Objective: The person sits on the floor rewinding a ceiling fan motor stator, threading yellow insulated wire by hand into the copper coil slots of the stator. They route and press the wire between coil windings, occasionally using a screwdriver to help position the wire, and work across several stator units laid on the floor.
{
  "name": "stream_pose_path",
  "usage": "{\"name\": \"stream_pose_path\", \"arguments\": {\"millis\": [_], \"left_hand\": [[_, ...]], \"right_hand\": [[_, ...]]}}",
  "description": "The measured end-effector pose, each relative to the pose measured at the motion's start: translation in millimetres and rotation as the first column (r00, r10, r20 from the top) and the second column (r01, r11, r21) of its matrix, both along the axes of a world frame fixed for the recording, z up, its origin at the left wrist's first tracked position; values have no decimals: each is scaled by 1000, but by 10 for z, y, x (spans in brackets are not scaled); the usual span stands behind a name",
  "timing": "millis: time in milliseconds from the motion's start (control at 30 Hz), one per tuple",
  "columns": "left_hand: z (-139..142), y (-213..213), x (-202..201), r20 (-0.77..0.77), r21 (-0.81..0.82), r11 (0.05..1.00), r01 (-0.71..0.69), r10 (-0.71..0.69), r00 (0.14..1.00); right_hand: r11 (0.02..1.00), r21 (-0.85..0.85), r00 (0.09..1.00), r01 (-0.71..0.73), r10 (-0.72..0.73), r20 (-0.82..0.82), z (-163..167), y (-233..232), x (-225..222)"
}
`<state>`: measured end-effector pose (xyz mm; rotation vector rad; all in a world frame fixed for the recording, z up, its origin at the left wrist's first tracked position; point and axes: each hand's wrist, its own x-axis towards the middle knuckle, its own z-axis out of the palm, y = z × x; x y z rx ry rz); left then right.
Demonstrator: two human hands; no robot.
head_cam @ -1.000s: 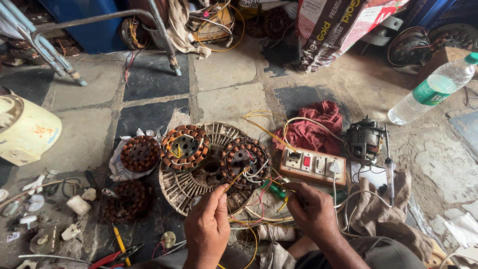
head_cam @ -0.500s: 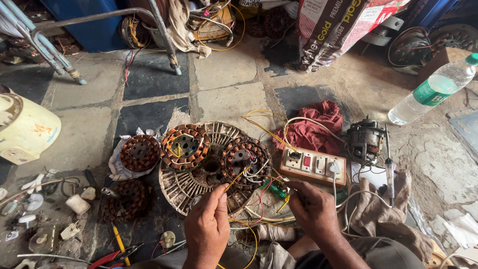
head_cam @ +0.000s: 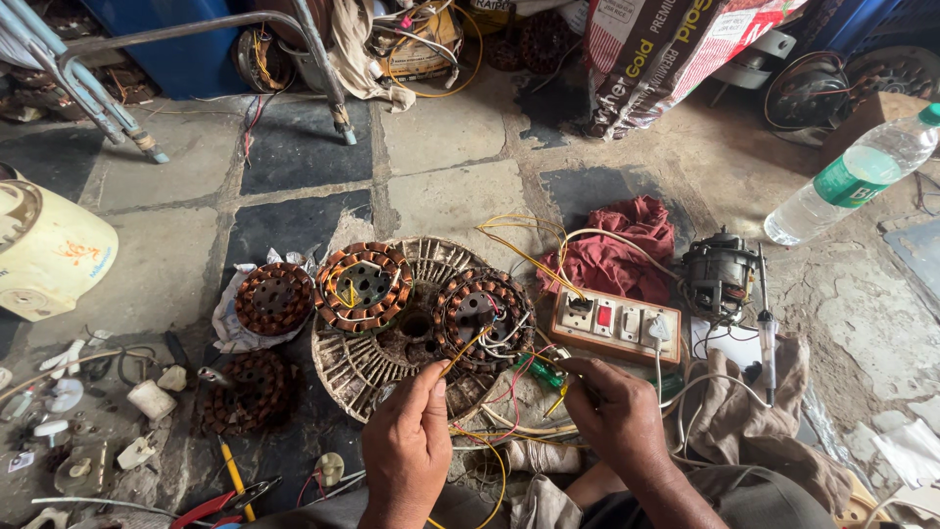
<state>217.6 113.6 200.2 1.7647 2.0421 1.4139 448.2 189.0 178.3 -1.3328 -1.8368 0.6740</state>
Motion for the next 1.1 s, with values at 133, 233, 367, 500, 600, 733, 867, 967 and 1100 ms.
{"name": "stream_pose_path", "arguments": {"millis": [133, 233, 367, 500, 600, 733, 867, 967, 1100], "left_hand": [[-1, 1, 0, -4, 24, 1000, 8, -8, 1000], [-1, -3, -1, 0, 13, 1000, 3, -3, 1000], [0, 4, -4, 0, 6, 1000, 10, -10, 1000], [-1, 2, 2, -3, 4, 1000, 2, -2, 1000], [1, -3, 0, 0, -15, 1000, -3, 3, 1000], [2, -3, -2, 2, -13, 1000, 0, 0, 1000], [0, 0, 2, -3, 27, 1000, 12, -12, 1000], [-3, -1, 4, 1, -5, 1000, -4, 4, 1000], [-11, -1, 3, 2, 7, 1000, 3, -3, 1000]], "right_hand": [[1000, -1, 1000, 20, -20, -11, 18, -3, 2], [999, -25, 999, 44, -44, -3, 12, 9, 4], [999, -28, 999, 15, -16, -45, -5, 4, 9], [1000, -23, 999, 18, -19, -31, -10, 7, 15], [1000, -22, 999, 11, -11, -34, 0, 10, 23], [998, -51, 999, 34, -35, -12, 12, 2, 16], [1000, 4, 1000, 6, -6, 12, 22, -3, 3], [999, -35, 999, 25, -24, 23, 24, -4, -2], [997, -53, 998, 53, -52, 26, 21, 0, 6]]}}
